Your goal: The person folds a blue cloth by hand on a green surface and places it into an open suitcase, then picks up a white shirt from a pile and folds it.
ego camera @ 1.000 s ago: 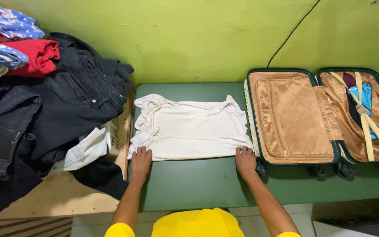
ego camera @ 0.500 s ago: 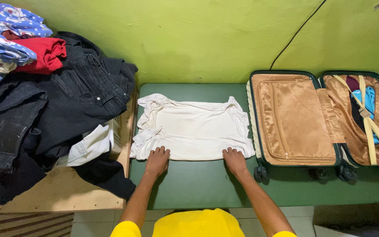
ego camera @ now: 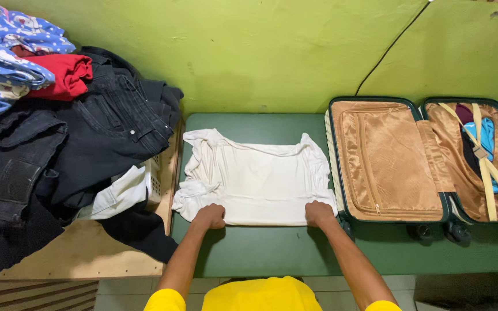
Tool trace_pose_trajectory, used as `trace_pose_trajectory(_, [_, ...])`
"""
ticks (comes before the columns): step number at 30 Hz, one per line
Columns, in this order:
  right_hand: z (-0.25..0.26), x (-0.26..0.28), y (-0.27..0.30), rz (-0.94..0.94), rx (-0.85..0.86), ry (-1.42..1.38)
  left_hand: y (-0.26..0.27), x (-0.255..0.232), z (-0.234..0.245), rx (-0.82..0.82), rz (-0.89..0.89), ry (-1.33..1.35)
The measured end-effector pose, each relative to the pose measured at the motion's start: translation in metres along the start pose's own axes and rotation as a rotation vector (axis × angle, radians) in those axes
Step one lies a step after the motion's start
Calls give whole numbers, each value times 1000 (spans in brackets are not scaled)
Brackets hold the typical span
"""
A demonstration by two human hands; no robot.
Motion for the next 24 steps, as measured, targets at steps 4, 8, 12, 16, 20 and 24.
trace_pose_trajectory(4, [-10,0,0,10,76,51,0,0,-7,177,11,123])
trace_pose_trajectory(8, [-18,-3,-4,8,99,66,-13,12,8,105,7,249])
trace_pose_trajectory(12, [-16,-3,-5,22,107,69,-13,30,48,-306,88,94])
trace_pose_trajectory(16, [-14,0,-3,52,125,88,-3,35,69,-490,42,-190])
trace_pose_trajectory(20, [-11,0,-3,48,125,71,-21,44,54,-292,118,-253])
trace_pose_trajectory(24, [-4,3,-1,59,137,79,-46,52,46,-341,98,-269])
Point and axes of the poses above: each hand's wrist, its own y-axis away from the middle knuckle, its own z-axis out of the back of the hand, x = y × z, the point moved 5 cm from there along -y, towards the middle knuckle, and after that the axes turned 11 degrees about -x, right-handed, at the moved point
